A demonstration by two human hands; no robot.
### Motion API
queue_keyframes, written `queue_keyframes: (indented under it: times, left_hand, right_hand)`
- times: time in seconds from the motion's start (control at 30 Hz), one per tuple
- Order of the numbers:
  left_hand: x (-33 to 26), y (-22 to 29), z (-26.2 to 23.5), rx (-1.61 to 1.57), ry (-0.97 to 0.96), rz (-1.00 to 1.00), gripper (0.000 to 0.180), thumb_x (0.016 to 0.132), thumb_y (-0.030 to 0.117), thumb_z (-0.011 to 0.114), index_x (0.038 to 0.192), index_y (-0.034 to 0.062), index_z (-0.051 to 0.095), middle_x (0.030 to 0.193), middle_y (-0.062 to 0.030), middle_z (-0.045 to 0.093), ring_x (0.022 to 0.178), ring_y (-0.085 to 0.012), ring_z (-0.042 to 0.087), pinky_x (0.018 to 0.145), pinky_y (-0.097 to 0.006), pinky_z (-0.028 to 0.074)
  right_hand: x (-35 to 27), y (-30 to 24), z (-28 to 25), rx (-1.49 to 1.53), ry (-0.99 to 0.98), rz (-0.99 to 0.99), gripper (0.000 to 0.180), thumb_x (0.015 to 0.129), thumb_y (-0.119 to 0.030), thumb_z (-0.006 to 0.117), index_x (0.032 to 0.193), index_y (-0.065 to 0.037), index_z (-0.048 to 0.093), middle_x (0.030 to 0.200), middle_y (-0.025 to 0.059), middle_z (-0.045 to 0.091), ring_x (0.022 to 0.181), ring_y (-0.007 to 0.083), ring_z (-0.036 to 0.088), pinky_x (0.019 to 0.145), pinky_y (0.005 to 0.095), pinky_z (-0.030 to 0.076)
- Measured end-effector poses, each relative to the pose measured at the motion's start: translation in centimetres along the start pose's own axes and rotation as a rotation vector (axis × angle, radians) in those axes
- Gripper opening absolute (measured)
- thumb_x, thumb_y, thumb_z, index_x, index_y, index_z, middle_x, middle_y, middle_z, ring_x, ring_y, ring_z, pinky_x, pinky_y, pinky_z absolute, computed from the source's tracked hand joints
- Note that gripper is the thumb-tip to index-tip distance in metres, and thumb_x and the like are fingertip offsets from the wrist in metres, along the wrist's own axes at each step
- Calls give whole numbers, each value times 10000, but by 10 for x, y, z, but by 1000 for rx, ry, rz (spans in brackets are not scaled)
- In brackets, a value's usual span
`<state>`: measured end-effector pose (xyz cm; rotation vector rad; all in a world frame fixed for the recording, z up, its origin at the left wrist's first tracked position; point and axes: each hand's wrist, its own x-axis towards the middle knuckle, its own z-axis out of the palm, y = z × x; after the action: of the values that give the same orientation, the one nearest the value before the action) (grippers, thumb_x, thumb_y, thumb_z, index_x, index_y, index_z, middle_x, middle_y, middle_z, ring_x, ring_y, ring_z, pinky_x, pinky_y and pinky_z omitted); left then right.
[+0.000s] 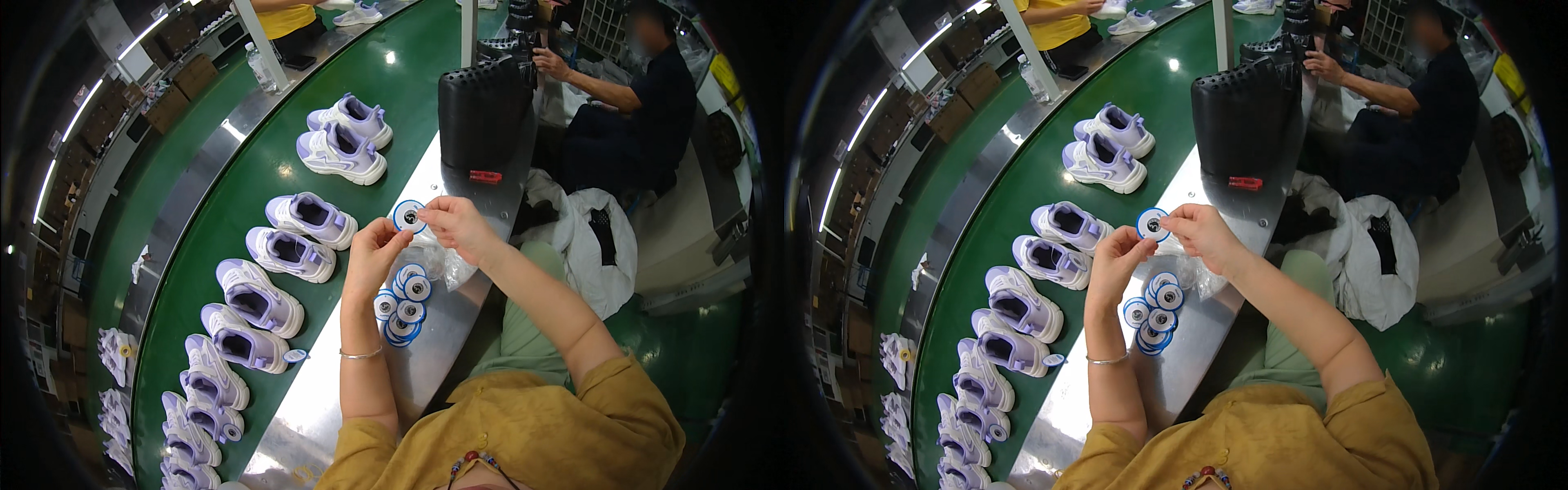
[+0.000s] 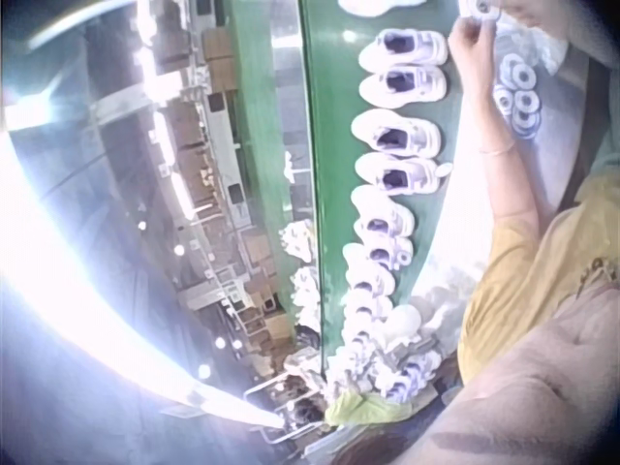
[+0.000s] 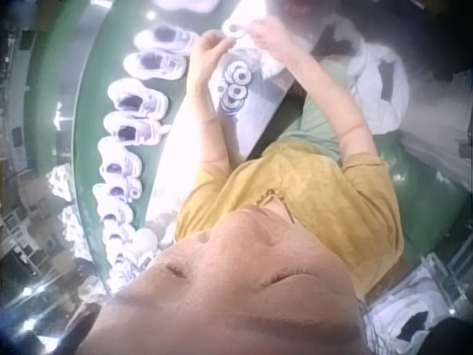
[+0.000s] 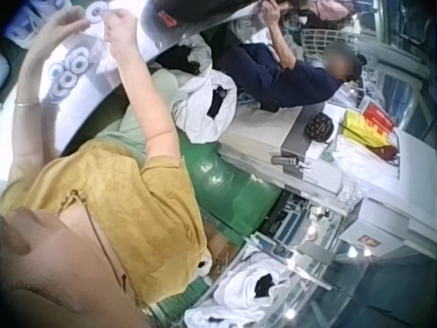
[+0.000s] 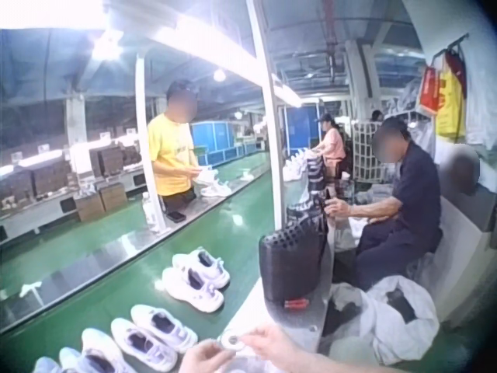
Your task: The person attaches tags to shoes on a conveyor belt by threading plastic fasteners through the shoe loops and securing the circular tags by hand.
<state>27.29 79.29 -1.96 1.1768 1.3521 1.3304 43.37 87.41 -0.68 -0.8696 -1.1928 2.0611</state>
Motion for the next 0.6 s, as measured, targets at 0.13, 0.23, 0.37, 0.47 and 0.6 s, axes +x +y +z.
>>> queue_keyframes:
  times: [0.13, 0.23, 0.37, 0.47, 0.6]
  left_hand:
    - [3, 4, 9, -181, 157, 48, 103, 832, 80, 618, 882, -8, 601, 789, -34, 621, 676, -82, 547, 612, -197, 426]
    - [4, 8, 10, -213, 239, 59, 111, 833, 68, 608, 910, -13, 607, 810, -37, 621, 686, -80, 547, 602, -197, 429]
    - [8, 8, 7, -99, 312, 87, 147, 836, 64, 598, 958, -18, 614, 819, -31, 618, 703, -74, 547, 587, -196, 431]
    - [8, 11, 7, -38, 315, 114, 160, 836, 62, 600, 973, -19, 616, 818, -24, 616, 694, -67, 540, 591, -190, 427]
    - [11, 13, 11, -39, 294, 139, 133, 827, 48, 614, 941, -20, 608, 799, -17, 609, 677, -60, 528, 589, -182, 420]
  right_hand:
    - [-5, 3, 12, -59, 46, -46, 139, 857, -153, 610, 804, -41, 547, 572, -68, 408, 438, 6, 297, 384, 183, 194]
    - [-6, 8, 18, -149, 49, -81, 127, 855, -146, 610, 822, -38, 553, 600, -58, 449, 460, 6, 323, 394, 189, 212]
    - [3, 10, 12, -586, 242, -455, 116, 857, -117, 591, 826, -16, 544, 650, -26, 512, 540, 43, 443, 454, 224, 346]
    - [0, 3, 19, -687, 251, -572, 118, 837, -121, 580, 836, -16, 527, 665, 86, 562, 575, 171, 548, 522, 309, 423]
    - [7, 2, 28, -857, 202, -780, 84, 837, -101, 553, 820, -25, 523, 717, 118, 583, 616, 267, 589, 547, 362, 452]
